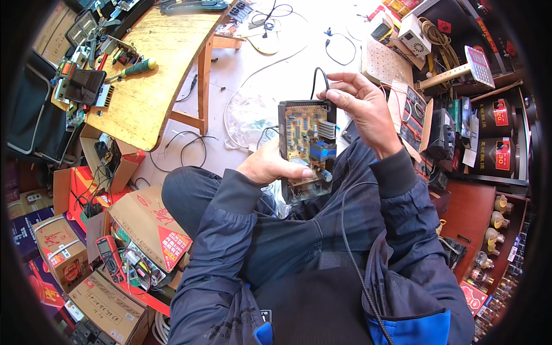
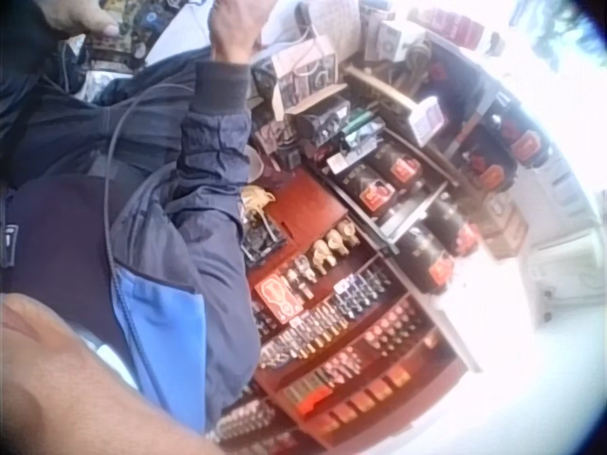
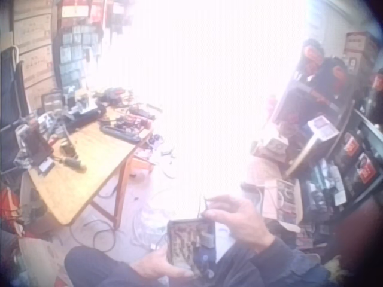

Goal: The person sits on the floor in a workshop and uses a multimeter to test a small electronic component. They then open a black plastic enclosure, connect a power cord to the internal circuit board, and inspect the wiring and components.

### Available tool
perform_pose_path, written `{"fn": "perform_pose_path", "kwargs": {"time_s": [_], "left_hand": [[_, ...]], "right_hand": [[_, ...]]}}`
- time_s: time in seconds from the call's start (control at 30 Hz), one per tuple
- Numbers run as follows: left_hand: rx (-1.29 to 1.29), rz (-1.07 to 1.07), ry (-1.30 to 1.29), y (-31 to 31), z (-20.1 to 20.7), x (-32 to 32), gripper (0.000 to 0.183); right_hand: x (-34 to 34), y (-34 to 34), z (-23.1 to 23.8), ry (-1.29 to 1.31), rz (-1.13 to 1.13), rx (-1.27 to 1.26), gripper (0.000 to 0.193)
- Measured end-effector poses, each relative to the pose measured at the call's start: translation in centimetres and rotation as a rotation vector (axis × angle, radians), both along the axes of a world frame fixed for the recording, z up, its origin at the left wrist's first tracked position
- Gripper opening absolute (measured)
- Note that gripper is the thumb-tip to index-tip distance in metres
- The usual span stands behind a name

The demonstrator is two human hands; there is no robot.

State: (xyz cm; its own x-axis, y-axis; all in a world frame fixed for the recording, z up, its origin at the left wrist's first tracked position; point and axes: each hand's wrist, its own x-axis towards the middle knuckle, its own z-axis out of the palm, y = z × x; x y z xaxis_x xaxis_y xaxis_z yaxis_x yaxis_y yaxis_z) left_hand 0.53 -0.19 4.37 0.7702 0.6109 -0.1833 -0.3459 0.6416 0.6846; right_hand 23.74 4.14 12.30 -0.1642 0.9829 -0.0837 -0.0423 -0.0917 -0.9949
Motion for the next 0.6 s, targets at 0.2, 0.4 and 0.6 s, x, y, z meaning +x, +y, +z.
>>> {"fn": "perform_pose_path", "kwargs": {"time_s": [0.2, 0.4, 0.6], "left_hand": [[0.029, 0.016, 0.005, -0.2, 0.0, 0.0, 0.074], [-0.025, -0.003, 0.005, -0.2, 0.1, -0.1, 0.087], [0.003, -0.022, 0.014, -0.2, 0.0, -0.1, 0.086]], "right_hand": [[-0.4, -0.5, -0.6, -0.098, 0.001, 0.101, 0.042], [-0.3, -1.1, -0.6, -0.04, 0.009, -0.028, 0.04], [0.7, -1.1, -0.3, -0.109, 0.109, -0.043, 0.031]]}}
